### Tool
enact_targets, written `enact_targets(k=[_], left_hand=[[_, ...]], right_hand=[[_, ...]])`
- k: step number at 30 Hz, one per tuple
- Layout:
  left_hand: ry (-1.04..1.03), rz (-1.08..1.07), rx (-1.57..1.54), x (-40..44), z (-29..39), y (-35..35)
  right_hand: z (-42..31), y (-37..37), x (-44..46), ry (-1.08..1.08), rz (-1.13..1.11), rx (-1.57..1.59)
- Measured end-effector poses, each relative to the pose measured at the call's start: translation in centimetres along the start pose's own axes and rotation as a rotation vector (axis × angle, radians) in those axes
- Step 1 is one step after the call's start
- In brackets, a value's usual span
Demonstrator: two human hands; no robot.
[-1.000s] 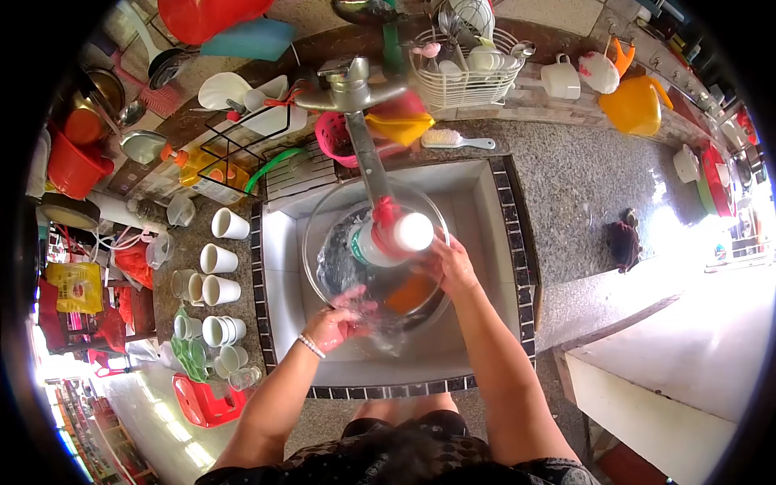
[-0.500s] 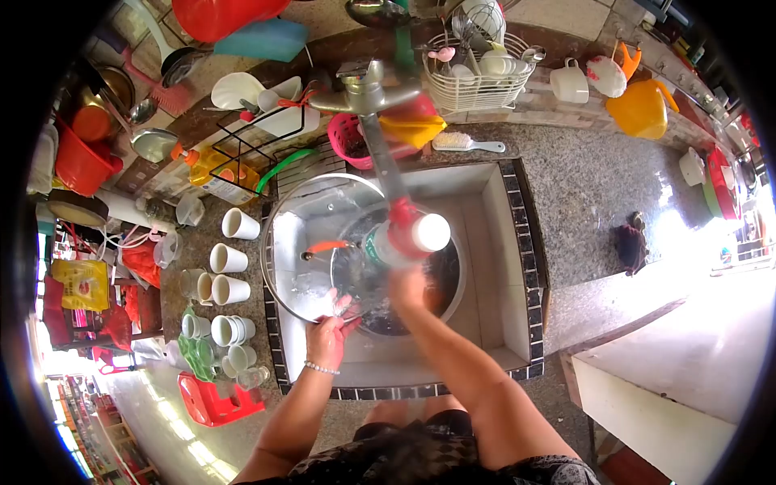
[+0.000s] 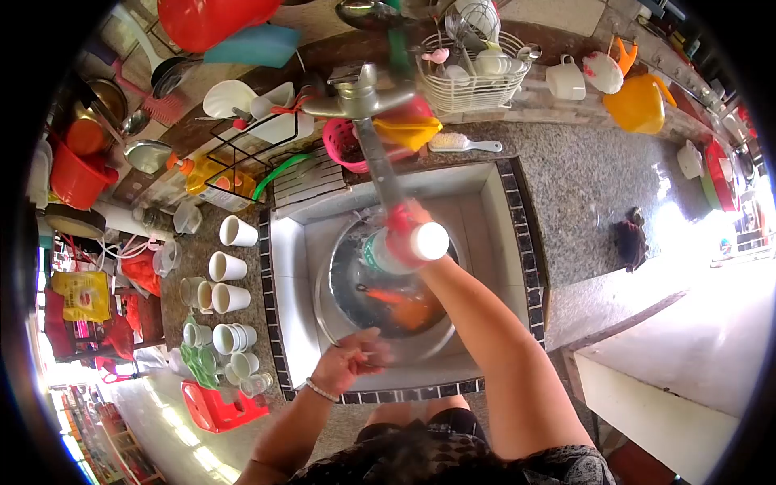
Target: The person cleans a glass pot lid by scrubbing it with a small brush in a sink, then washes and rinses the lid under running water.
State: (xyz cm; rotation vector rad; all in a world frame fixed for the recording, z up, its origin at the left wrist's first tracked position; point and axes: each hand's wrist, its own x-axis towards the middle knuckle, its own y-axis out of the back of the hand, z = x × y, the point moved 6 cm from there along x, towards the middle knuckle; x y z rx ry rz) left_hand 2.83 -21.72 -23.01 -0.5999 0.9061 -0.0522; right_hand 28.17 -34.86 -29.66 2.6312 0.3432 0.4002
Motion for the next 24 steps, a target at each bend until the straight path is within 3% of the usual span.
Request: enact_targets(k=[2, 4, 7, 10, 14, 16, 18, 19, 21, 23, 24], left_hand=[[0.051, -0.161, -0.042, 0.9, -1.3, -0.4], [0.109, -0.164, -0.016, 1.4, -1.1, -1.1], [0.128, -0.178, -0.015, 2.2, -1.1, -1.5], [0.071, -0.262, -0.003, 3.4, -1.2, -0.6], [0.077, -0.26, 0.051, 4.5, 0.4, -0.2], [0.077, -0.255, 0.057, 5.0, 0.9, 0.5], [0.068, -0.23, 0.037, 5.5, 1.5, 0.9], [0.049, -0.211, 0.049, 5.8, 2.1, 0.9], [0.025, -0.227, 0.033, 6.9, 3.0, 1.5], [-0.012, -0.224, 0.051, 8.7, 3.5, 2.7], [-0.032, -0.219, 0.059, 9.4, 3.7, 3.1]], right_hand=[[-6.5, 0.1, 0.1, 0.281, -0.179, -0.199], [-10.7, -1.2, -0.4, 0.567, -0.363, -0.402], [-11.7, -4.4, -2.5, 0.67, -0.472, -0.326], [-12.9, -2.5, -1.5, 0.555, -0.622, -0.426], [-3.1, 1.8, 3.5, 0.08, -0.443, 0.205], [-1.5, 5.3, 4.8, 0.101, -0.384, -0.054], [-0.3, 9.1, 4.2, -0.048, -0.399, -0.425], [1.5, 10.7, 3.2, -0.332, -0.422, -0.377], [2.8, 13.0, -1.1, -0.695, -0.303, -0.028], [1.8, 12.4, -7.1, -1.111, -0.459, 0.724], [0.8, 11.5, -9.2, -1.068, -0.454, 0.816]])
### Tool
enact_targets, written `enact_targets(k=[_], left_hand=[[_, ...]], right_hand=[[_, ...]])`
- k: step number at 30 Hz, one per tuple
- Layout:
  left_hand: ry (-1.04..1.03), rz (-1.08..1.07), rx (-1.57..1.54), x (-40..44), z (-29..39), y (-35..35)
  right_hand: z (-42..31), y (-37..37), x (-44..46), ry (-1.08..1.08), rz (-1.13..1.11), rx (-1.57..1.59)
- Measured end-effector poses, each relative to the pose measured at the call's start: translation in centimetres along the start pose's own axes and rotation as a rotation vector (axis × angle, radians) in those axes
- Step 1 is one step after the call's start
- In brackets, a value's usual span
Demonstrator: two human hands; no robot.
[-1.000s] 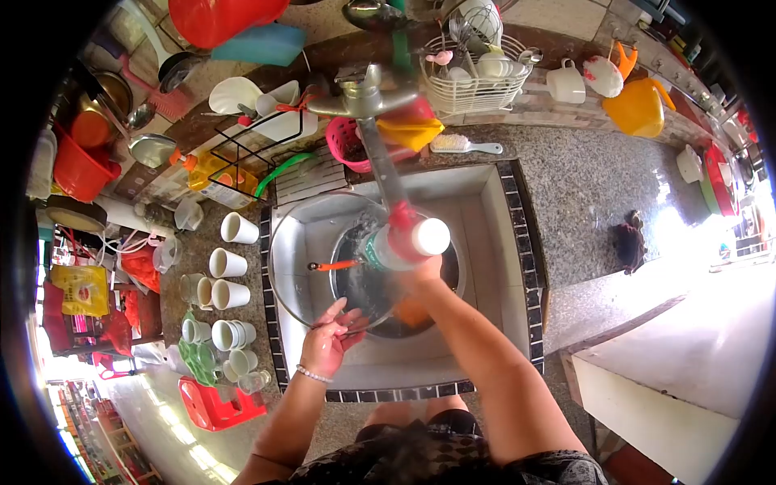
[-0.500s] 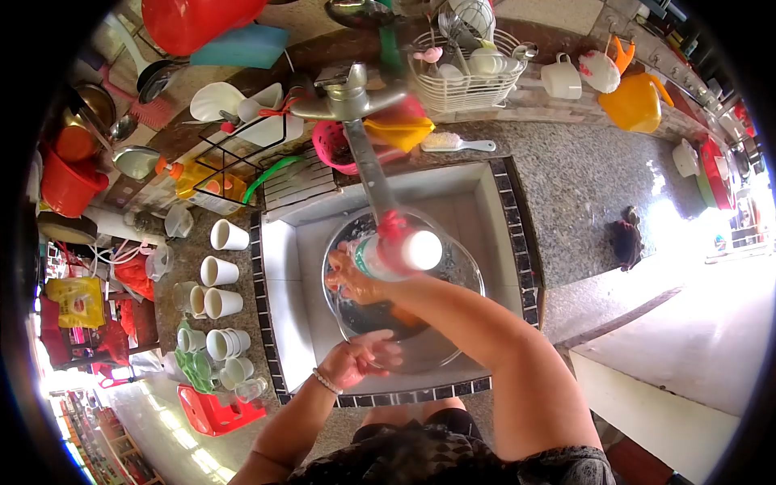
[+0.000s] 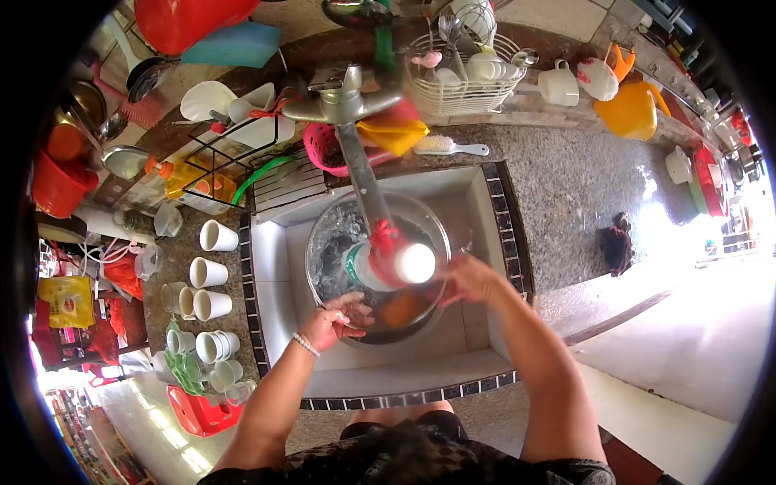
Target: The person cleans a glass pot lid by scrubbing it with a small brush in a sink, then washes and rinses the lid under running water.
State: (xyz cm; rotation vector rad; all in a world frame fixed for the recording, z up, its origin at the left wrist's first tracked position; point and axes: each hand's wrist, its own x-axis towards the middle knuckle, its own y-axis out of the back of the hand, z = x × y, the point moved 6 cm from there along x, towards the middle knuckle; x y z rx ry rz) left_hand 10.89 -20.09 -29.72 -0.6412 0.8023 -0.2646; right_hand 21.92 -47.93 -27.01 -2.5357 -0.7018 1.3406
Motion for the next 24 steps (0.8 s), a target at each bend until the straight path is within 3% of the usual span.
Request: enact_targets(k=[5, 7, 8, 9, 12, 13, 15, 17, 21, 24], left_hand=[[0.03, -0.008, -0.029, 2.6, 0.3, 1.1], [0.047, 0.143, -0.173, 3.5, -0.4, 0.4], [0.058, 0.216, -0.244, 3.9, -1.0, 0.1], [0.105, 0.122, -0.342, 5.1, -2.3, 0.2], [0.154, 0.348, -0.251, 5.7, -3.6, -1.4], [0.2, 0.288, -0.265, 6.6, -4.6, -0.9], [-0.073, 0.08, -0.081, 6.9, -4.2, 0.0], [0.088, 0.107, -0.487, 4.7, -2.4, -1.1], [0.062, -0.105, -0.112, 0.5, 1.1, -0.6], [-0.105, 0.054, 0.021, -2.9, 3.1, -1.1]], right_hand=[[3.2, -3.8, -2.1, 0.265, 0.031, 0.129], [3.6, -3.8, -2.6, 0.344, 0.121, 0.073], [3.4, -3.7, -3.0, 0.351, 0.15, 0.017], [3.0, -3.6, -3.6, 0.36, 0.181, -0.04], [1.3, -3.0, -5.2, 0.355, 0.253, -0.182], [0.6, -2.5, -5.5, 0.349, 0.274, -0.225], [-0.5, -1.4, -5.7, 0.264, 0.19, -0.114], [-0.7, -0.7, -5.9, 0.149, 0.135, -0.057], [0.1, -1.1, -3.8, 0.07, -0.01, -0.041], [3.4, -1.1, 2.0, 0.227, -0.082, 0.127]])
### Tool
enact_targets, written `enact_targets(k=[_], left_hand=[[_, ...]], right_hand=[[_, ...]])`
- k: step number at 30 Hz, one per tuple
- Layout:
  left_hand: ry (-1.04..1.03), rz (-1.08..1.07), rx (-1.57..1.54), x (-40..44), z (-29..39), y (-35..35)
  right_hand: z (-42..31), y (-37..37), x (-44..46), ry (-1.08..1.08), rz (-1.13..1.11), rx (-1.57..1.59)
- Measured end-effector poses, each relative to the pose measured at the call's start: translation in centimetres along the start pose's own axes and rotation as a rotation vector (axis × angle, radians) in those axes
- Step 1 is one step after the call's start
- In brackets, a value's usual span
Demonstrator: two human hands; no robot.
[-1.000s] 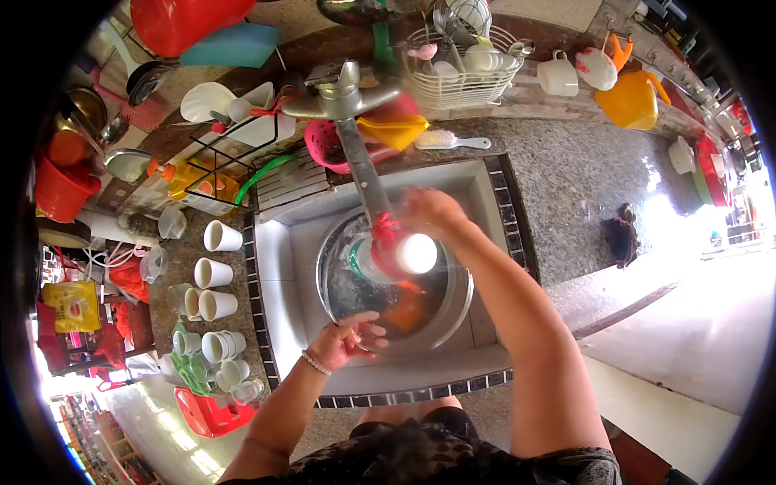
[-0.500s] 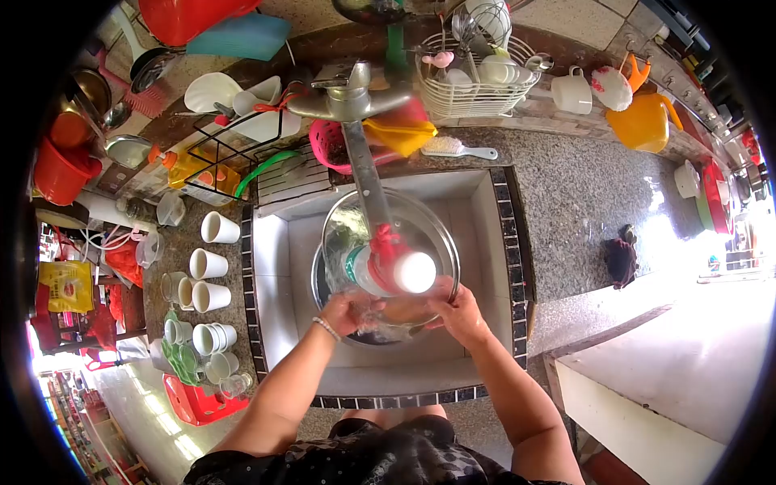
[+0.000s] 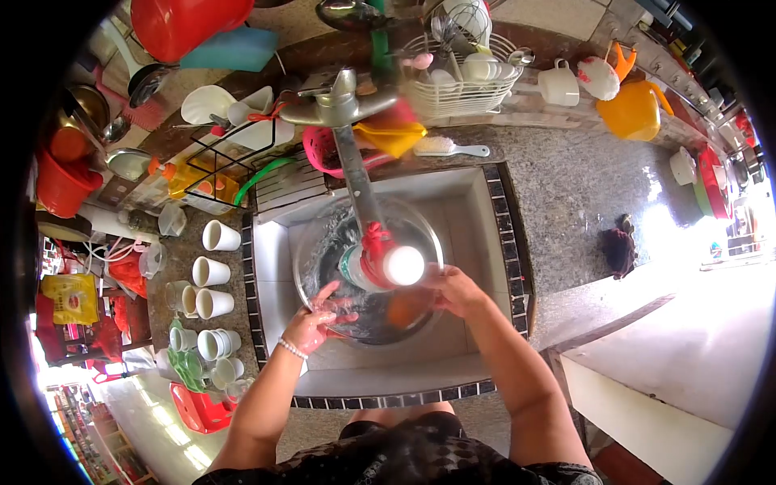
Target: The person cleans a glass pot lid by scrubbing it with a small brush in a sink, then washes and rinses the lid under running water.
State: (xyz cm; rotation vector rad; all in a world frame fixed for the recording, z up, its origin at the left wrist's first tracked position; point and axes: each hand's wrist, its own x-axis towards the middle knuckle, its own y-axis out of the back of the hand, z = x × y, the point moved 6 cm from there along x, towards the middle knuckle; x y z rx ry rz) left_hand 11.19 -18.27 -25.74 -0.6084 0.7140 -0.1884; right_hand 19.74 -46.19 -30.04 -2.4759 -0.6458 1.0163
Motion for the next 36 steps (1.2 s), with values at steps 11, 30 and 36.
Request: enact_targets(k=[11, 30, 36], left_hand=[[-0.434, 0.505, 0.266, -9.6, 1.5, 5.0], [-0.5, 0.685, 0.079, -1.7, 4.7, 6.7], [-0.245, 0.326, -0.479, 6.7, -2.7, 3.4]], right_hand=[[6.5, -10.5, 9.9, -0.28, -0.07, 0.564], [-3.3, -6.1, 4.0, 0.19, -0.159, 0.582], [-0.6, 1.9, 1.5, 0.298, 0.11, 0.516]])
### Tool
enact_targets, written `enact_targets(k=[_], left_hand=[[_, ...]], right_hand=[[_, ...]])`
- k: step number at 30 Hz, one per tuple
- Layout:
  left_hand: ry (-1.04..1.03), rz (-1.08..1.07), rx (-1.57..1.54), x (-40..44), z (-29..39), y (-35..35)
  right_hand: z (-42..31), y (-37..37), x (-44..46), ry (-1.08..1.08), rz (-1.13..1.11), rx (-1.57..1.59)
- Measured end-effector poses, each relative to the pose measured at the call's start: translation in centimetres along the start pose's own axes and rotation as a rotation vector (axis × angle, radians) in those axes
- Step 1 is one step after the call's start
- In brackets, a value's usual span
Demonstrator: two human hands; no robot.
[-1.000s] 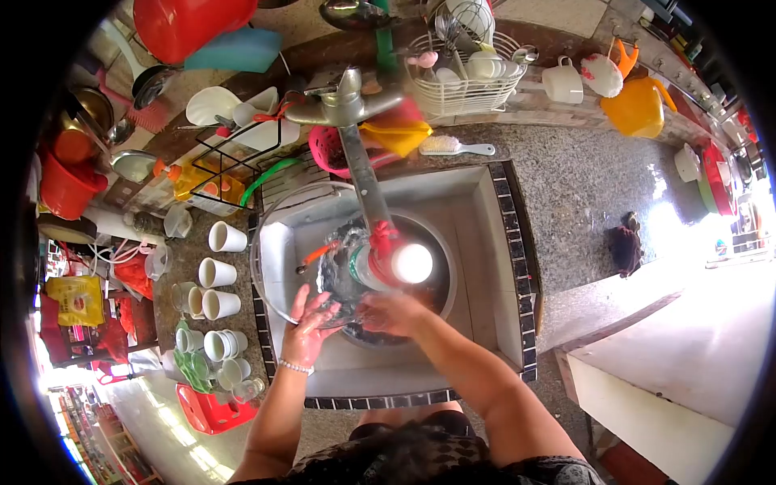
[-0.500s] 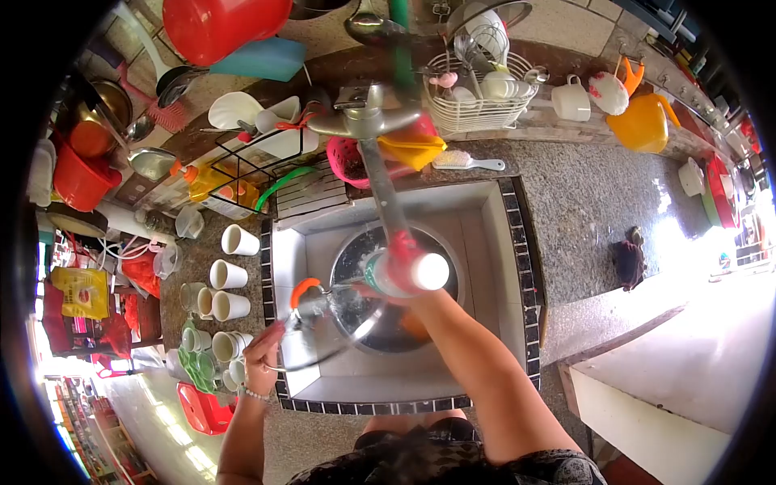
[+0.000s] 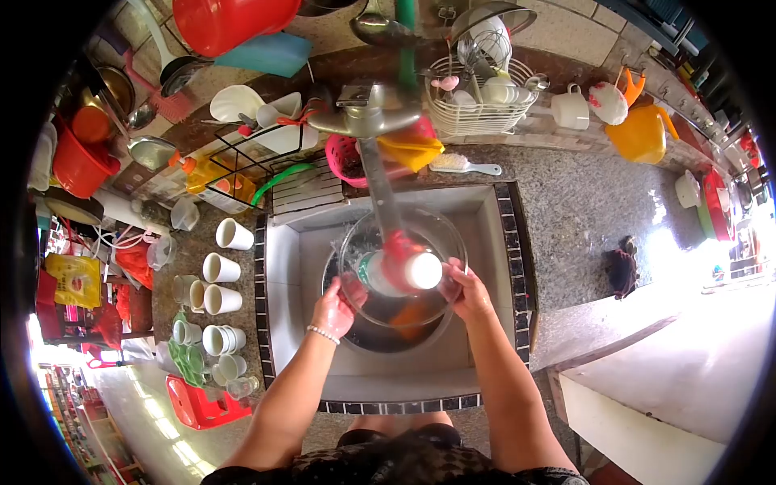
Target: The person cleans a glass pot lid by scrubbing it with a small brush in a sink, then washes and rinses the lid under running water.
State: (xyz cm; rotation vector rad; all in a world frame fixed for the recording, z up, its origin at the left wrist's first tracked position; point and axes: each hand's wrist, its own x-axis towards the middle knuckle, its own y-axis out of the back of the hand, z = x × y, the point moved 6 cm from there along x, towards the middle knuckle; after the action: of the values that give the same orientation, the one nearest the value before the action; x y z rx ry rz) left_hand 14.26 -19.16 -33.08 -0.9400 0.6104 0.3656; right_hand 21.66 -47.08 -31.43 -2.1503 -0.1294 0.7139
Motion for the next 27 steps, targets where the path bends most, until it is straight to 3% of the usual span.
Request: enact_targets(k=[7, 8, 10, 12, 15, 18, 20, 21, 23, 24, 26, 27], left_hand=[[0.136, -0.128, 0.049, 2.8, -1.6, -2.5], [0.156, -0.137, 0.036, 2.8, -1.3, -1.7], [0.224, -0.026, 0.022, 0.3, -0.1, -0.1], [0.248, 0.072, 0.045, -2.7, 1.3, 0.8], [0.286, -0.415, 0.186, -6.5, 3.3, 0.2], [0.267, -0.465, 0.341, -10.4, 3.9, -1.4], [0.14, -0.41, 0.333, -11.4, 4.3, -1.5], [0.048, -0.381, 0.365, -12.2, 4.4, -2.4], [-0.127, -0.297, 0.386, -13.1, 3.9, -3.0], [-0.197, -0.254, 0.373, -13.0, 3.5, -3.3], [-0.335, -0.175, 0.345, -12.5, 2.8, -3.5], [-0.387, -0.174, 0.293, -11.6, 2.3, -2.6]], right_hand=[[0.3, 1.8, -2.0, 0.003, -0.088, 0.131], [0.7, 2.1, -2.0, -0.015, -0.006, 0.099], [1.8, 1.5, -0.9, -0.066, -0.133, 0.134], [3.0, 0.9, -0.3, -0.133, -0.109, 0.125], [5.1, -0.5, 1.6, -0.201, -0.103, 0.062], [6.8, -2.7, 4.5, -0.191, -0.107, -0.001], [7.8, -3.7, 6.8, -0.173, -0.157, -0.029], [5.7, -7.3, 4.4, -0.048, -0.073, -0.149], [7.6, -7.8, 5.4, -0.04, 0.074, -0.181], [7.9, -9.0, 3.5, -0.054, 0.288, -0.39], [9.8, -10.2, 2.6, 0.095, 0.116, -1.103], [11.1, -10.2, 1.2, 0.234, 0.221, -0.982]])
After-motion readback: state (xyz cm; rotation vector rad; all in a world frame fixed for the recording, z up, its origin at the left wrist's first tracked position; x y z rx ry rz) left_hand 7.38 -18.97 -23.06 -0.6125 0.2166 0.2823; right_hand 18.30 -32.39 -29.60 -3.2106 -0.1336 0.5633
